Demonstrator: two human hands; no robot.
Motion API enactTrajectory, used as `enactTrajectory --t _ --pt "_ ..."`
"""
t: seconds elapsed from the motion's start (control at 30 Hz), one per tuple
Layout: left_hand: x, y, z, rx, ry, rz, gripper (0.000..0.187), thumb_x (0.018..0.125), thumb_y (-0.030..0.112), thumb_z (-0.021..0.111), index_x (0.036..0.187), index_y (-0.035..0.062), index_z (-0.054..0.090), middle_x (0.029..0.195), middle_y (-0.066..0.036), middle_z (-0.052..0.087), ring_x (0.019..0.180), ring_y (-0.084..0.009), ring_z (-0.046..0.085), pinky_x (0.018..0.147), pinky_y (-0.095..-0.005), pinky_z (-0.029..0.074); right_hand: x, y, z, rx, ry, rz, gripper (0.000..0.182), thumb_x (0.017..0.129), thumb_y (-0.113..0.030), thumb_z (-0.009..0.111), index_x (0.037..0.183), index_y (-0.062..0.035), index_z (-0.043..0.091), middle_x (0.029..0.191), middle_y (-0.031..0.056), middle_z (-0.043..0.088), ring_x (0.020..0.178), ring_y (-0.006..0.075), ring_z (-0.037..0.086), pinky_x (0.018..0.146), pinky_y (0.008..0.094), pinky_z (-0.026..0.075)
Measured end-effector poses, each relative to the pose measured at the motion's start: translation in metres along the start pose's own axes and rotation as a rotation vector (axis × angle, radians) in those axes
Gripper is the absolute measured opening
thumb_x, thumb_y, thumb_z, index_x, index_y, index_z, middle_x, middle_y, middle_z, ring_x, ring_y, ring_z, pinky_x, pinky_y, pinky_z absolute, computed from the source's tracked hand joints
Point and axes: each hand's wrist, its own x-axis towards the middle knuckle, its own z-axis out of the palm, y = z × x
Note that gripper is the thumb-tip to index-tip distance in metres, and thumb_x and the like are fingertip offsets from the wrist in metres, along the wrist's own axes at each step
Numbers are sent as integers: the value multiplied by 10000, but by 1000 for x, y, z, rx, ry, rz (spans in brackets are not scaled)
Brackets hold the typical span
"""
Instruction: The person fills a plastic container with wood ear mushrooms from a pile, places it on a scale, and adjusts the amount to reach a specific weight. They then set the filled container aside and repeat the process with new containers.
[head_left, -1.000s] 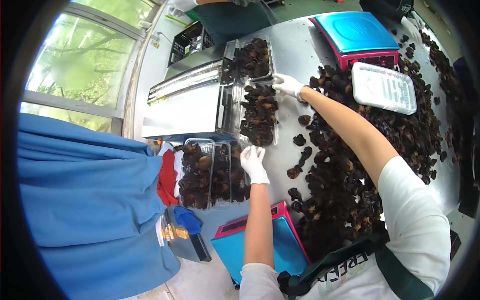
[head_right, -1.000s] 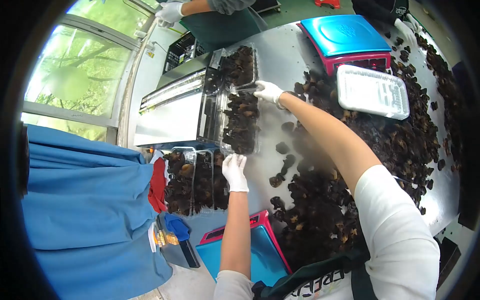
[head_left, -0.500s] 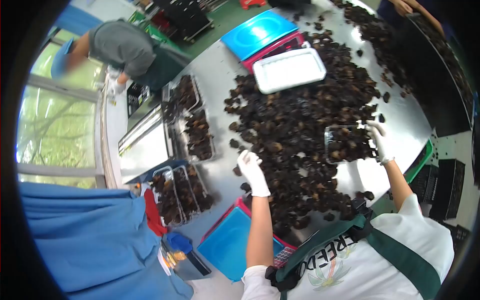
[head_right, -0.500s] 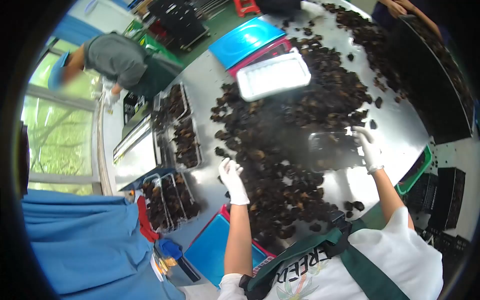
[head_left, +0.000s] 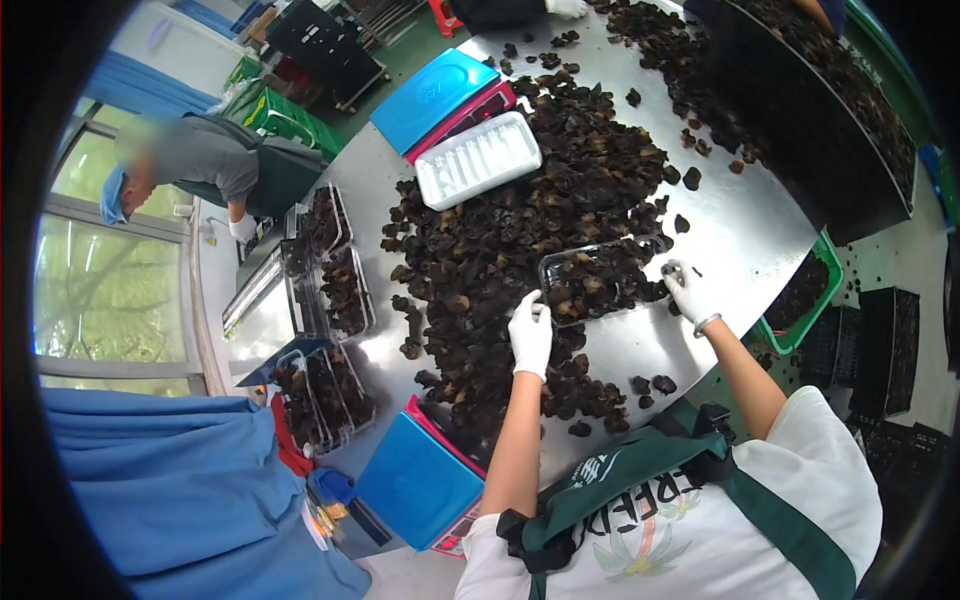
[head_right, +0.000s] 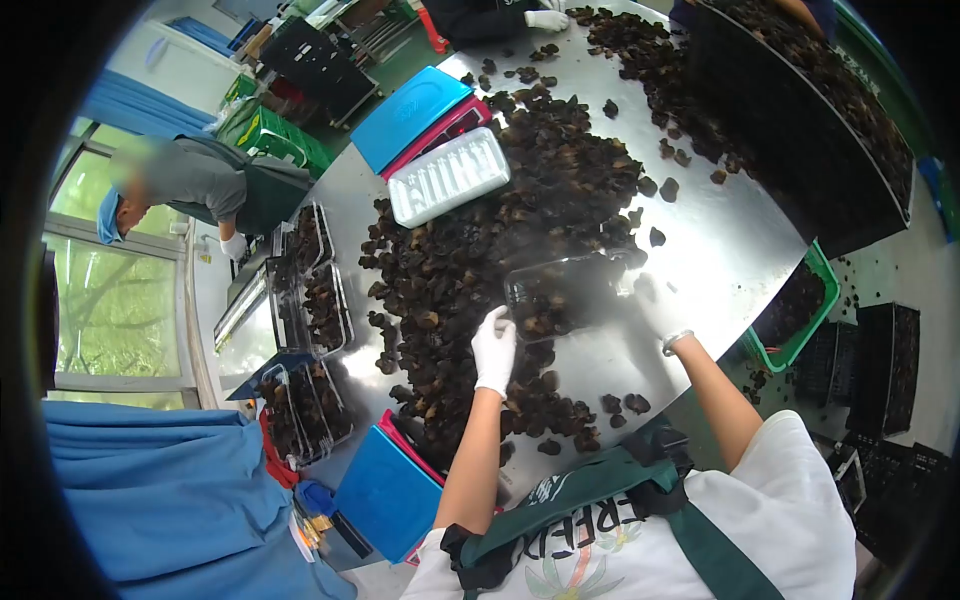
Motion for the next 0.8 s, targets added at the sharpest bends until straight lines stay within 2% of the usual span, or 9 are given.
enactTrajectory --t 0.1,0.2,0.33,0.37,0.47,0.63,0.67,0.73,0.8 --pt "-6 3 3 -83 -33 -56 341 764 14 619 1103 42 592 783 -63 619 702 -157 591 695 -285 498 8 -14 -9 277 -38 152 262 859 -127 558 1117 -89 536 794 33 540 688 115 507 623 266 440" --pt "-16 13 2 -131 -51 -135 306 757 -11 598 1062 3 581 741 -41 608 694 -117 587 657 -254 490 2 -37 -23 415 -33 135 208 863 -89 526 1069 -93 545 732 -7 494 634 88 463 584 246 417" --pt "-49 13 -18 -450 -115 -337 316 802 -32 571 1110 -17 507 835 -51 565 698 -124 587 628 -253 543 3 -45 -30 516 -140 65 181 856 -63 514 1032 -88 548 704 -35 460 622 51 428 553 211 376" --pt "-56 13 -25 -493 -100 -363 316 806 -31 571 1114 -15 501 838 -48 561 702 -123 585 630 -256 546 3 -49 -26 478 -159 44 180 851 -63 513 1026 -83 549 700 -38 458 617 45 424 546 204 362" --pt "-75 -3 -47 -636 -50 -403 290 822 -17 563 1101 -2 485 849 -46 556 719 -124 586 640 -266 549 4 -61 -6 315 -217 -92 177 857 -106 523 1027 -56 537 718 2 534 642 90 540 597 250 458" --pt "-93 -10 -98 -673 22 -483 213 842 -6 546 1045 34 492 815 -43 559 699 -120 586 633 -258 538 8 -118 29 279 -328 -151 169 839 -64 522 1000 -33 566 748 -16 559 646 65 526 603 225 443" --pt "-99 -7 -111 -677 30 -481 198 840 4 550 1027 46 500 828 -45 561 718 -122 587 651 -262 539 0 -144 27 324 -361 -69 163 831 -54 541 989 -30 576 760 -20 556 652 55 521 609 217 438" --pt "-114 -1 -136 -669 86 -474 173 848 11 552 1007 50 497 817 -36 550 726 -121 582 657 -263 540 8 -140 55 453 -443 -198 160 814 -42 579 974 -29 590 741 -28 559 652 47 521 622 211 438" --pt "-132 -5 -157 -628 155 -494 169 853 26 564 1007 47 499 828 -37 552 726 -122 581 663 -266 541 -8 -169 66 469 -535 -179 144 801 -47 623 942 -28 599 702 -32 548 584 35 490 541 185 415"
